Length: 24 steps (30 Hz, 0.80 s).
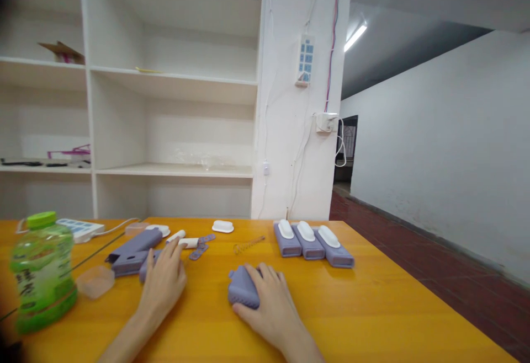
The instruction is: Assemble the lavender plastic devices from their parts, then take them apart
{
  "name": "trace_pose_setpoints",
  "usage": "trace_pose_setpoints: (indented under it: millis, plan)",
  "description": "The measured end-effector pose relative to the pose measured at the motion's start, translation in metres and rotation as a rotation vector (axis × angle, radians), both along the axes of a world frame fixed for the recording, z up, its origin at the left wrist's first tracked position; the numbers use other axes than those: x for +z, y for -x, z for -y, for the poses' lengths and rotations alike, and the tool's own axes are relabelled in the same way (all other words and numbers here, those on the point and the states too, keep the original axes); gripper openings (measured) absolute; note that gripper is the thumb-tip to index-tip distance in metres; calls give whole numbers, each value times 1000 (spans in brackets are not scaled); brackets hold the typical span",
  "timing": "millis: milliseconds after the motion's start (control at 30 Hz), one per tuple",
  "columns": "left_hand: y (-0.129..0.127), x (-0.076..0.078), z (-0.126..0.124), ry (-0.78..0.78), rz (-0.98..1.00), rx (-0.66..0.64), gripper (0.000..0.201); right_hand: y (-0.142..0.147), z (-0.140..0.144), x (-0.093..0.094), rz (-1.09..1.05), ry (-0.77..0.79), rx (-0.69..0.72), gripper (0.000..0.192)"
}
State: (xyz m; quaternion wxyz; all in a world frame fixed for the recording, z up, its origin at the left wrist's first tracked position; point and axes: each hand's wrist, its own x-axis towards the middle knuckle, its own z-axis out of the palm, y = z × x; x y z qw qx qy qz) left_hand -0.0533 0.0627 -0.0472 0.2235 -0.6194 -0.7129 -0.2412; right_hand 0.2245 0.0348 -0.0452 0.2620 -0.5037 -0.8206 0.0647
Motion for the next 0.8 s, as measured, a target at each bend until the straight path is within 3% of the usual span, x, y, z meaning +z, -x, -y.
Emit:
trace_pose_setpoints:
  millis: [200, 300, 433, 533, 633, 800]
  plan:
    - [-2, 28, -66, 172, 109, -85, 49, -3, 0, 2, -1, 47, 4, 76]
    - [0, 25, -83, 301, 139, -68, 33, -5, 0, 2, -20, 64, -5, 76]
    - [6, 7, -84, 305, 70, -98, 37, -7, -2, 4, -17, 39, 5, 74]
    - [14, 7, -83, 275, 57, -78, 34, -12, -3, 7, 13, 33, 57, 74]
    - [21, 27, -83, 215, 113, -38, 32, -14, -1, 8, 62, 39, 66, 75]
    - [-5, 68, -56, 81, 251, -80, 45, -5, 9, 18, 5, 56, -209, 72]
